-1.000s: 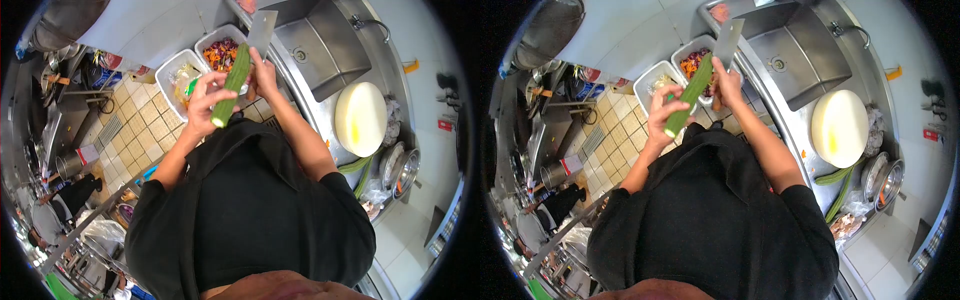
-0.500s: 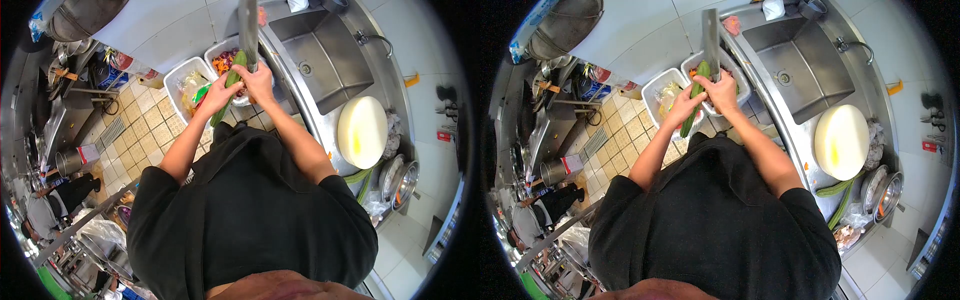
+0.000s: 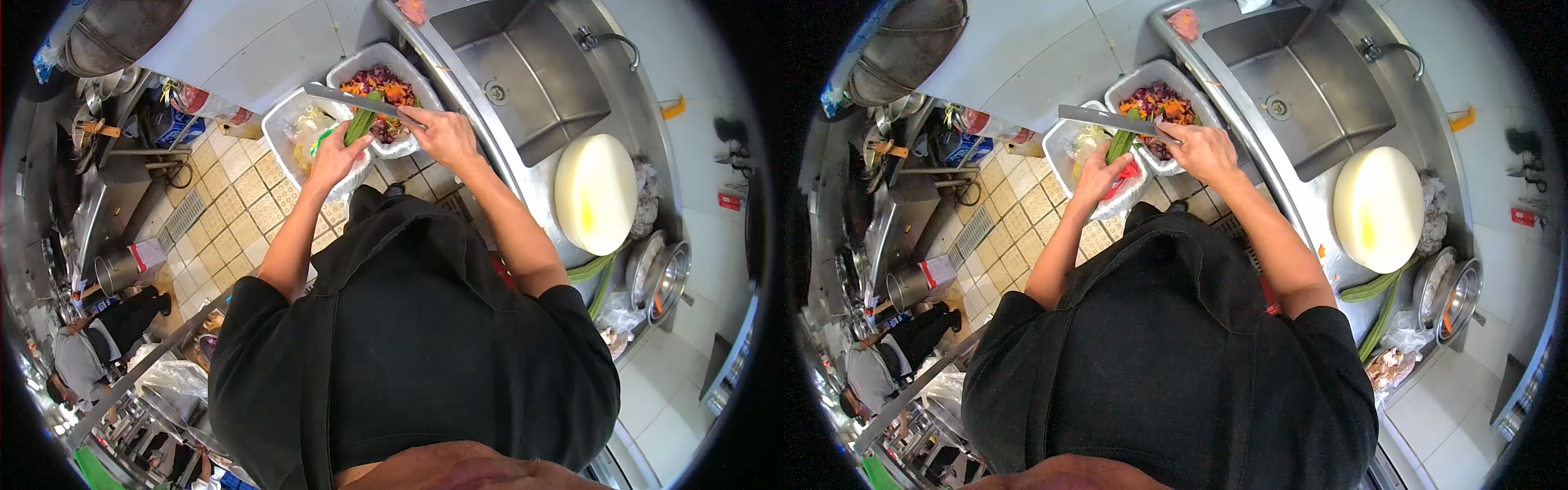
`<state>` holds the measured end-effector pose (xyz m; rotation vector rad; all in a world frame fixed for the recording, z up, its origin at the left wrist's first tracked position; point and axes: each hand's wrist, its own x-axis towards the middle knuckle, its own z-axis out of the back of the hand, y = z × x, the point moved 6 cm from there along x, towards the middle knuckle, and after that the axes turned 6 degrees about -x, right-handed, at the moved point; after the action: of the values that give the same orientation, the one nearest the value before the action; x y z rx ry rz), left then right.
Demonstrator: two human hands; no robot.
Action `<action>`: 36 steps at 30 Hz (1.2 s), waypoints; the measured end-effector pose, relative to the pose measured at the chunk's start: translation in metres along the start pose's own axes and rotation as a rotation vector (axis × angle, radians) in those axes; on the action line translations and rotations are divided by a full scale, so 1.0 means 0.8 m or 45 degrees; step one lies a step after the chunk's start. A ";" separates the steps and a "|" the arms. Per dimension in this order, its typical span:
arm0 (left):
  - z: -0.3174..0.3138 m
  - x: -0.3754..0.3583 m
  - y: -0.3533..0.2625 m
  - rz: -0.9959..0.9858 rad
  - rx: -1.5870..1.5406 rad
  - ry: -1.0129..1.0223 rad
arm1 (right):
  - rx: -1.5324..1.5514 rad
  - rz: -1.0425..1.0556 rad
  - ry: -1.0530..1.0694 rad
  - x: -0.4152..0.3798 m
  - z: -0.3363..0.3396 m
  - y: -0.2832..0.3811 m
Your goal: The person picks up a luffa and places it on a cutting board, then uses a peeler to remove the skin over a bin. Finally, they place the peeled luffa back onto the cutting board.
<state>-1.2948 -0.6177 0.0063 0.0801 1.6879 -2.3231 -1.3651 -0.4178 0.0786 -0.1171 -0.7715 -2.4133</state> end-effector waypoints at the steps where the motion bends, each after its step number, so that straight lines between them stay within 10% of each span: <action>1: 0.001 -0.006 -0.007 0.027 -0.024 0.008 | -0.006 0.014 -0.007 -0.002 -0.003 0.000; 9: 0.051 -0.022 0.031 0.030 -0.015 -0.064 | 0.017 -0.726 0.721 -0.187 -0.066 -0.174; 18: -0.191 0.033 0.000 -0.375 0.398 0.779 | 0.164 -1.304 0.033 -0.449 0.023 -0.179; 25: -0.514 0.018 -0.231 -0.805 0.445 1.060 | 0.291 -1.889 -0.515 -0.620 0.104 -0.123; 33: -0.809 -0.020 -0.277 -1.280 0.988 1.248 | 0.270 -2.131 -1.301 -0.787 0.112 -0.087; 36: -0.836 -0.074 -0.298 -1.698 1.383 0.755 | 0.374 -2.305 -1.369 -0.829 0.122 -0.077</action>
<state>-1.3719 0.0905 0.0244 -0.2584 0.1544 -4.2822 -0.8663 0.0189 -0.0395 -1.0302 -2.5066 -3.6763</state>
